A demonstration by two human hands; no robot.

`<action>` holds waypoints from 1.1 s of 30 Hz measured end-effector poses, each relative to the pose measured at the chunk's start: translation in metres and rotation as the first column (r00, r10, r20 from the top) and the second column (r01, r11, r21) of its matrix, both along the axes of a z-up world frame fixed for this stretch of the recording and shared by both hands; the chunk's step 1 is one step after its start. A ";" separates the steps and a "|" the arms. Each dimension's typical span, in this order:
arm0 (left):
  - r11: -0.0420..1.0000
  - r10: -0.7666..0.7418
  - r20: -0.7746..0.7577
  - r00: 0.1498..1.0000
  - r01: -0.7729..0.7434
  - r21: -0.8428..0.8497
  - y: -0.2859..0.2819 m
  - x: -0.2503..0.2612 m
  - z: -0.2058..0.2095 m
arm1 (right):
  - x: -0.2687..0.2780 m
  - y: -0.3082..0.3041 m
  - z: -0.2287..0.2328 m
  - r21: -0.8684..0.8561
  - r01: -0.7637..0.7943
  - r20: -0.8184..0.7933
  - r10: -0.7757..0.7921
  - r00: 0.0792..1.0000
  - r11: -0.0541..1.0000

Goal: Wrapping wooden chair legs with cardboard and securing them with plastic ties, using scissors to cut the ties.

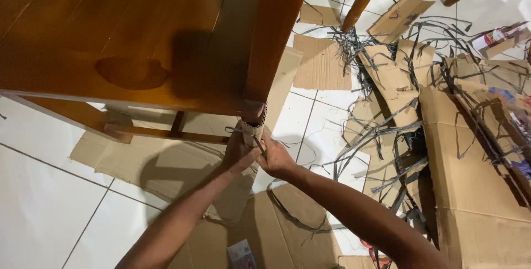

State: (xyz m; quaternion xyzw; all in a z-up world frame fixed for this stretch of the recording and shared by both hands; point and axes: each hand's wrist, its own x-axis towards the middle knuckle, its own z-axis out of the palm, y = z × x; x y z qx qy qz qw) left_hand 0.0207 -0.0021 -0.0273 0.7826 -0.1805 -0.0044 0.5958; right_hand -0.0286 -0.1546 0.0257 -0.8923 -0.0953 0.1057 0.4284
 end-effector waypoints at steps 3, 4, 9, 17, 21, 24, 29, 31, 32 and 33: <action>0.963 -0.061 0.151 0.987 0.019 0.267 0.002 -0.008 0.034 | -0.002 0.006 -0.031 -0.463 -0.055 0.181 0.155 0.971 0.885; 0.962 -0.062 0.152 0.986 0.019 0.271 0.003 -0.006 0.020 | 0.009 0.007 -0.066 -0.460 -0.054 0.182 0.154 0.971 0.886; 0.968 -0.056 0.196 0.979 0.005 0.252 0.000 0.004 -0.005 | 0.026 0.027 -0.114 -0.550 0.029 0.112 0.039 0.993 0.835; 0.925 0.151 0.296 0.943 -0.240 0.295 -0.016 -0.008 0.048 | 0.012 0.037 -0.085 -0.593 0.226 0.313 -0.038 0.949 0.773; 0.938 0.044 0.389 0.920 -0.172 0.301 -0.012 -0.002 0.046 | 0.019 0.038 -0.033 -0.624 -0.020 -0.067 -0.028 0.997 0.781; 0.926 -0.016 0.457 0.890 -0.159 0.342 -0.011 0.002 0.050 | 0.027 0.028 -0.011 -0.448 0.086 -0.213 -0.199 0.957 0.890; 0.904 -0.122 0.544 0.830 -0.133 0.407 -0.014 0.001 0.060 | 0.021 0.016 -0.013 -0.342 0.010 -0.325 -0.128 0.937 0.940; 0.893 -0.160 0.572 0.805 -0.128 0.431 -0.014 0.002 0.065 | 0.015 0.005 -0.011 -0.288 0.043 -0.340 -0.144 0.929 0.957; 0.882 -0.195 0.597 0.779 -0.127 0.454 -0.014 0.002 0.065 | 0.012 -0.004 -0.004 -0.305 -0.085 -0.256 0.004 0.967 0.949; 0.871 -0.229 0.620 0.751 -0.127 0.475 -0.015 0.002 0.066 | 0.009 -0.013 0.003 -0.334 -0.208 -0.173 0.157 0.972 0.919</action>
